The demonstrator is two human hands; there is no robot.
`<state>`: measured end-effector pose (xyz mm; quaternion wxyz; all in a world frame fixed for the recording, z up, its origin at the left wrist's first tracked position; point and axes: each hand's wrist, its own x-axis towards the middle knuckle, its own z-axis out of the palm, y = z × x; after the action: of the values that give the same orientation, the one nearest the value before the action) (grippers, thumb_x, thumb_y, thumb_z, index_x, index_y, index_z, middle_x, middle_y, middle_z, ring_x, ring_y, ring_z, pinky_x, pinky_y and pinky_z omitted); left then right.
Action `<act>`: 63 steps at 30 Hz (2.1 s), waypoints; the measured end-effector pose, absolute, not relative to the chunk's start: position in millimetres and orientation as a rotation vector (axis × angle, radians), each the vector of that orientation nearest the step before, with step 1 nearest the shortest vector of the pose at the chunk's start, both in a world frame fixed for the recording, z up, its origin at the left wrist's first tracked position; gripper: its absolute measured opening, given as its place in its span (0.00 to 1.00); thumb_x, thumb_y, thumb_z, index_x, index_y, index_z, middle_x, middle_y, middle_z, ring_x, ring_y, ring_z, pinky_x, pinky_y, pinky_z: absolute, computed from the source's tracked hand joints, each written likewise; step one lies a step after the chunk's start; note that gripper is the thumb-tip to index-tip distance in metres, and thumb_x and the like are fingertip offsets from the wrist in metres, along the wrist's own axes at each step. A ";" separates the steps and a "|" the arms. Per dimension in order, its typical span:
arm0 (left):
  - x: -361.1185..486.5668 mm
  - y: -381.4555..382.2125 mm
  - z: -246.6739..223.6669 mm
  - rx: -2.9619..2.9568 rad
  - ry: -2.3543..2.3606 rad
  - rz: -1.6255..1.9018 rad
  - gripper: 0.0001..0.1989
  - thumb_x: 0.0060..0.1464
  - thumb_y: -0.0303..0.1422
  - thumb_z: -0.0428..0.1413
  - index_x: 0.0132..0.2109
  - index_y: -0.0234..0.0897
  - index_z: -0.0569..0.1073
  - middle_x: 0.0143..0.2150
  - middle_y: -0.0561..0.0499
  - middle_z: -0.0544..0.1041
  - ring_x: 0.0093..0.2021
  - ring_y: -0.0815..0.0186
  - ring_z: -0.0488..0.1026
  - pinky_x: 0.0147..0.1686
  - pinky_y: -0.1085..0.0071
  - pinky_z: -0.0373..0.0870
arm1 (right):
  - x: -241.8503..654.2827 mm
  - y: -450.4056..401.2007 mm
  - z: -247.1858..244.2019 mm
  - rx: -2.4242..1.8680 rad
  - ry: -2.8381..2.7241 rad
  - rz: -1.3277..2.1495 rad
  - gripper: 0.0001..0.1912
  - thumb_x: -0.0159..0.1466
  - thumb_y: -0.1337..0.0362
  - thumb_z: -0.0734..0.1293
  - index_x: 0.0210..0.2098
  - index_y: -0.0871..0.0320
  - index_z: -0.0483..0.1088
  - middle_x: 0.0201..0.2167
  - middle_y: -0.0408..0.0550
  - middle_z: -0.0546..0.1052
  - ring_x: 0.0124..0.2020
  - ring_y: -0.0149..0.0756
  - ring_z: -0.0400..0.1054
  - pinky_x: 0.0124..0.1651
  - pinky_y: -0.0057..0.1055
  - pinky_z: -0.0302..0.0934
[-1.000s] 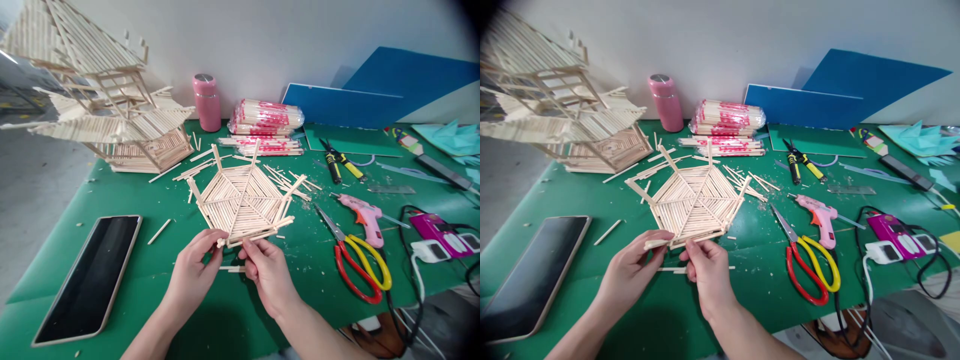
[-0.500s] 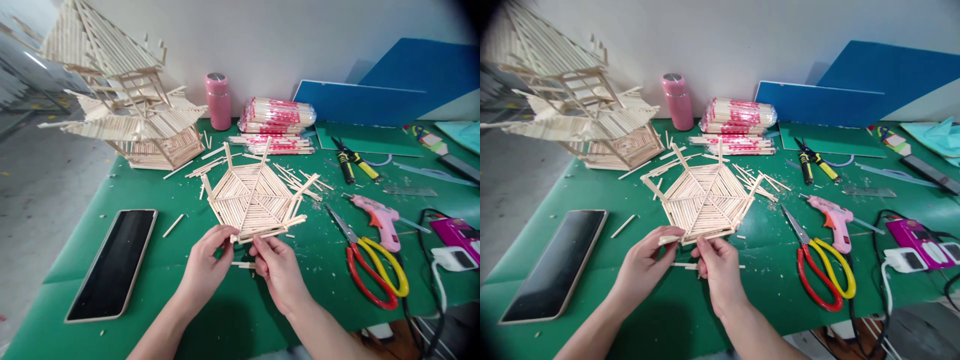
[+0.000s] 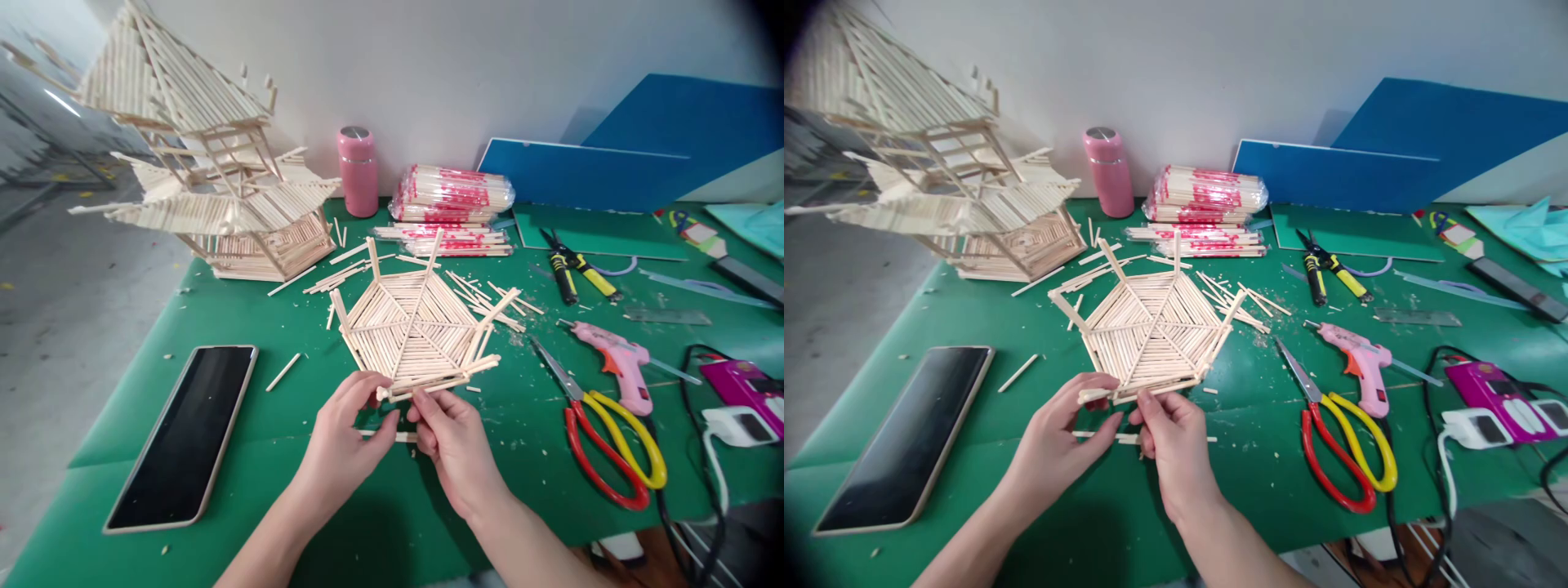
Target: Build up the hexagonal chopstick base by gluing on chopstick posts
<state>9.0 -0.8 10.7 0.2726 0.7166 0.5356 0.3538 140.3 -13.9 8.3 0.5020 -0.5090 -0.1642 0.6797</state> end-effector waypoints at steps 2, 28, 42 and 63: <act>9.9 -1.2 10.4 1.941 1.457 0.964 0.09 0.47 0.25 0.52 0.38 0.36 0.67 0.36 0.49 0.72 0.33 0.68 0.71 0.32 0.73 0.69 | 140.0 -13.5 8.2 -1.226 -0.395 1.644 0.13 0.51 0.59 0.70 0.21 0.62 0.67 0.16 0.38 0.68 0.13 0.17 0.49 0.16 0.21 0.40; 20.3 -1.3 13.9 1.902 1.599 0.969 0.07 0.46 0.28 0.53 0.36 0.37 0.68 0.33 0.51 0.72 0.29 0.69 0.69 0.28 0.72 0.68 | 139.5 -10.9 8.9 -1.192 -0.393 1.643 0.15 0.49 0.56 0.70 0.19 0.62 0.67 0.16 0.38 0.67 0.12 0.18 0.47 0.16 0.22 0.40; 17.9 8.1 14.1 1.956 1.506 0.956 0.05 0.45 0.26 0.54 0.33 0.36 0.69 0.31 0.51 0.72 0.32 0.67 0.71 0.32 0.70 0.69 | 138.5 -9.9 9.0 -1.175 -0.384 1.658 0.16 0.48 0.55 0.71 0.18 0.62 0.66 0.14 0.36 0.64 0.11 0.16 0.46 0.15 0.22 0.38; 17.0 8.6 9.8 1.920 1.443 1.006 0.03 0.46 0.26 0.54 0.32 0.35 0.69 0.31 0.50 0.71 0.33 0.67 0.71 0.32 0.70 0.69 | 138.6 -11.2 6.1 -1.177 -0.372 1.668 0.16 0.49 0.56 0.71 0.18 0.63 0.65 0.13 0.35 0.63 0.11 0.16 0.47 0.15 0.21 0.38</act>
<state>17.0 8.6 9.8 0.2655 0.7109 0.5343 0.3723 138.6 -11.2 6.1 0.5084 -0.4883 -0.1543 0.6923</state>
